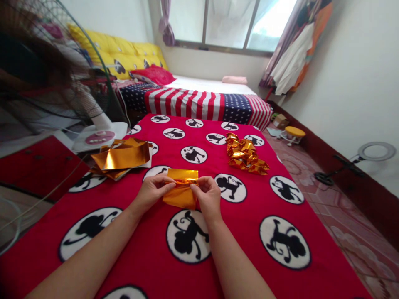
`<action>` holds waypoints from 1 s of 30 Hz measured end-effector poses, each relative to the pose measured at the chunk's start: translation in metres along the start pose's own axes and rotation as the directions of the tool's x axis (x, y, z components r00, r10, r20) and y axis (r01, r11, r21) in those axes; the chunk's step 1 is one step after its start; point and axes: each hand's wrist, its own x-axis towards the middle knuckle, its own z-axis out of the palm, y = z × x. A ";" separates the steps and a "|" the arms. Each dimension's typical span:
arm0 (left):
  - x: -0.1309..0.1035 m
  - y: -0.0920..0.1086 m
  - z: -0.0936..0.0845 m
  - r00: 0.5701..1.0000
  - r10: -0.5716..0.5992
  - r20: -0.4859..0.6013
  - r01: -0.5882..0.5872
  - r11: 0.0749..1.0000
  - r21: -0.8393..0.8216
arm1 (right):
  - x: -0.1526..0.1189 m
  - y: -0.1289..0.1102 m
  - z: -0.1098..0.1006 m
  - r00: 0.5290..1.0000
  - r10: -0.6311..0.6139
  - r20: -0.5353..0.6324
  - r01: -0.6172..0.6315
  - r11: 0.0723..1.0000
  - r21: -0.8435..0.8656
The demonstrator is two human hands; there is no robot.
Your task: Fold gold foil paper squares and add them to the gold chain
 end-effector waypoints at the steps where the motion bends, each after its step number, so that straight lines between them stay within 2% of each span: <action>1: 0.000 0.000 0.000 1.000 -0.017 0.000 0.017 1.000 -0.012 | 0.000 0.000 0.000 1.000 -0.012 -0.004 0.012 1.000 0.000; 5: 0.001 -0.001 0.001 0.997 -0.077 0.006 0.077 0.995 -0.062 | -0.001 -0.001 0.000 0.999 -0.029 0.031 0.029 0.999 -0.014; 8: 0.001 -0.004 0.000 0.997 -0.077 0.006 0.078 0.994 -0.076 | -0.002 -0.002 0.001 0.999 -0.043 0.034 0.044 0.999 -0.030; 18: 0.001 -0.001 -0.002 0.985 -0.164 -0.054 0.155 0.978 -0.138 | -0.001 0.001 -0.001 0.993 -0.080 0.085 0.083 0.996 -0.024; 24: 0.001 -0.005 -0.002 0.989 -0.145 -0.025 0.140 0.979 -0.145 | 0.000 0.001 -0.003 0.970 -0.226 0.088 0.237 0.963 -0.128; 30: 0.002 -0.005 -0.001 0.995 -0.099 0.003 0.098 0.990 -0.101 | 0.000 0.001 -0.002 0.986 -0.163 0.044 0.166 0.982 -0.086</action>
